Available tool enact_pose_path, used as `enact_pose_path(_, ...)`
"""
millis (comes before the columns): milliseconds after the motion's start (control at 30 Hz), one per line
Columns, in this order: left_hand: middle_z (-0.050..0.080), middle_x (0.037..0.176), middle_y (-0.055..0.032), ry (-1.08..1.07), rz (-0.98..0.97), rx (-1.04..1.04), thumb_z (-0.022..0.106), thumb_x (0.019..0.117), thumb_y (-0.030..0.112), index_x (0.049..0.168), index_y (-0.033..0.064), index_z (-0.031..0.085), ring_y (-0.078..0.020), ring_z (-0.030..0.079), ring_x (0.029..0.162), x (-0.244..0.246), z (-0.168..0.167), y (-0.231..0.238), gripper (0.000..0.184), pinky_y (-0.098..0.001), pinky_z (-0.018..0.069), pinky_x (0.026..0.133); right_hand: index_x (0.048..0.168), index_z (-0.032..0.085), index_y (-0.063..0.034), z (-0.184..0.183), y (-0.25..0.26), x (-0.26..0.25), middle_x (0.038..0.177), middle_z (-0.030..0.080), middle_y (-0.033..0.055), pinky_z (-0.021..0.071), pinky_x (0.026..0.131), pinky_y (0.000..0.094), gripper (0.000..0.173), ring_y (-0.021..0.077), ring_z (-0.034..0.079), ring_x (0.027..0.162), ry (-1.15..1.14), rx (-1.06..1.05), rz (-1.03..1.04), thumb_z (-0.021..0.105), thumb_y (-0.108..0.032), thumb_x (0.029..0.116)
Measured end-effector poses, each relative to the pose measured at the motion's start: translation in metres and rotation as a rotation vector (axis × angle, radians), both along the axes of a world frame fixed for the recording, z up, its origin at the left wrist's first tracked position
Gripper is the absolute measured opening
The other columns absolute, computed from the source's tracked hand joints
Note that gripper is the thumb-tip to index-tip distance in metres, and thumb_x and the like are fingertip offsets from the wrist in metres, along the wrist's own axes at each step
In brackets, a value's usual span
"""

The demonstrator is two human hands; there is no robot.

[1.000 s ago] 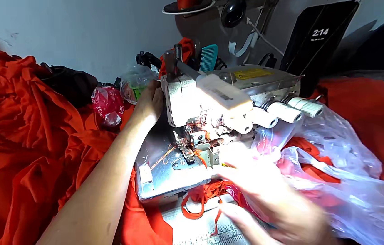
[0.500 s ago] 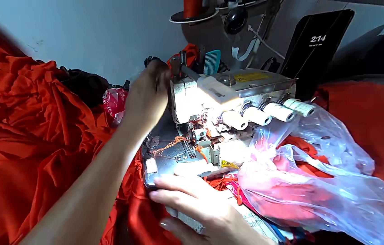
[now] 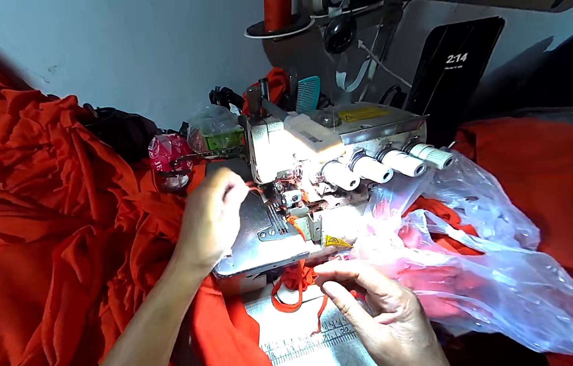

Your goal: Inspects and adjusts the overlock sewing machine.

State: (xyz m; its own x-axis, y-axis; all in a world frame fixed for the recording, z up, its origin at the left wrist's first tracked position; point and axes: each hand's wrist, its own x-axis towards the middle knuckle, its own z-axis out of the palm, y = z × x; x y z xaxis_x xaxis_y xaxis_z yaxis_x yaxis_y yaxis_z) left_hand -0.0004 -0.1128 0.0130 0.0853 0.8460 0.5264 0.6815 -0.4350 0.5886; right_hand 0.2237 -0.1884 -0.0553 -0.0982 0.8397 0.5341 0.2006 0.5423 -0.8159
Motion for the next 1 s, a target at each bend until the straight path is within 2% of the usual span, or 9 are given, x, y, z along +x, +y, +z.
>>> enact_pose_path(100,0.065,0.102,0.0031,-0.350,-0.114,-0.036,0.040,0.1073,0.016,0.104,0.0106,0.056,-0.0069,0.066,0.100,-0.013,0.004,-0.014,0.017,-0.0332,0.0568,0.093,0.105,0.074,-0.0041,-0.006,-0.001,0.002,0.095,0.074,-0.0007,0.0584,0.077,0.0156,0.017,0.0008,0.069,0.086,-0.006,-0.020,-0.018,0.062,-0.014,0.0967)
enact_pose_path(200,0.068,0.105,0.0048,-0.653,-0.232,-0.076,0.035,0.1060,0.010,0.101,0.0182,0.058,-0.0137,0.068,0.109,-0.020,0.016,-0.026,0.025,-0.0397,0.0563,0.100,0.108,0.074,-0.0055,-0.003,0.003,0.001,0.097,0.075,-0.0001,0.0601,0.077,0.0177,0.018,0.0039,0.071,0.084,0.001,-0.024,-0.033,0.062,-0.013,0.0971)
enact_pose_path(300,0.071,0.096,0.0020,-0.946,-0.336,-0.087,0.031,0.1096,0.011,0.097,0.0175,0.062,-0.0154,0.073,0.095,-0.027,0.020,-0.030,0.034,-0.0377,0.0619,0.091,0.115,0.072,-0.0080,0.007,0.012,-0.010,0.092,0.074,-0.0028,0.0593,0.072,0.0169,0.021,0.0030,0.070,0.079,0.017,-0.011,-0.076,0.062,-0.014,0.0972)
enact_pose_path(400,0.066,0.086,0.0065,-0.975,-0.380,-0.091,0.033,0.1095,0.014,0.096,0.0207,0.061,-0.0063,0.069,0.076,-0.028,0.008,-0.029,0.032,-0.0234,0.0617,0.074,0.122,0.070,-0.0088,0.023,0.023,-0.026,0.080,0.067,-0.0084,0.0536,0.063,0.0119,0.030,-0.0034,0.062,0.068,0.001,-0.022,-0.186,0.062,-0.013,0.0938)
enact_pose_path(567,0.060,0.081,0.0089,-0.992,-0.353,-0.064,0.034,0.1086,0.015,0.094,0.0214,0.061,-0.0019,0.059,0.066,-0.031,-0.004,-0.025,0.031,-0.0173,0.0558,0.067,0.120,0.072,-0.0082,0.039,0.048,-0.047,0.064,0.055,-0.0082,0.0376,0.046,0.0130,0.025,-0.0027,0.044,0.050,-0.056,0.004,-0.358,0.064,-0.014,0.0976)
enact_pose_path(667,0.061,0.081,0.0096,-0.916,-0.327,-0.010,0.036,0.1084,0.014,0.096,0.0219,0.060,-0.0014,0.060,0.064,-0.037,-0.004,-0.022,0.028,-0.0169,0.0565,0.064,0.116,0.074,-0.0112,0.044,0.055,-0.056,0.061,0.052,-0.0076,0.0373,0.046,0.0178,0.021,0.0003,0.043,0.048,-0.131,0.017,-0.464,0.064,-0.019,0.0992)
enact_pose_path(800,0.059,0.079,0.0093,-0.810,-0.236,-0.065,0.043,0.1054,0.010,0.096,0.0189,0.058,-0.0011,0.057,0.062,-0.036,-0.021,-0.016,0.020,-0.0163,0.0532,0.061,0.115,0.072,-0.0106,0.047,0.056,-0.070,0.064,0.053,-0.0009,0.0396,0.050,0.0316,0.023,0.0115,0.045,0.051,-0.228,0.018,-0.588,0.063,-0.027,0.1005)
enact_pose_path(867,0.058,0.078,0.0081,-0.862,-0.203,-0.098,0.045,0.1050,0.008,0.095,0.0167,0.059,-0.0007,0.056,0.062,-0.032,-0.024,-0.016,0.019,-0.0150,0.0523,0.060,0.113,0.070,-0.0073,0.046,0.056,-0.075,0.067,0.056,0.0042,0.0419,0.050,0.0380,0.023,0.0175,0.049,0.053,-0.255,0.069,-0.636,0.064,-0.025,0.0995)
enact_pose_path(1000,0.060,0.083,0.0073,-0.876,-0.221,-0.101,0.047,0.1021,0.002,0.103,0.0153,0.059,-0.0017,0.058,0.064,-0.036,-0.024,-0.018,0.018,-0.0168,0.0544,0.063,0.114,0.070,-0.0053,0.037,0.058,-0.080,0.073,0.058,0.0056,0.0420,0.053,0.0392,0.024,0.0195,0.051,0.057,-0.262,0.178,-0.655,0.070,-0.018,0.0936)
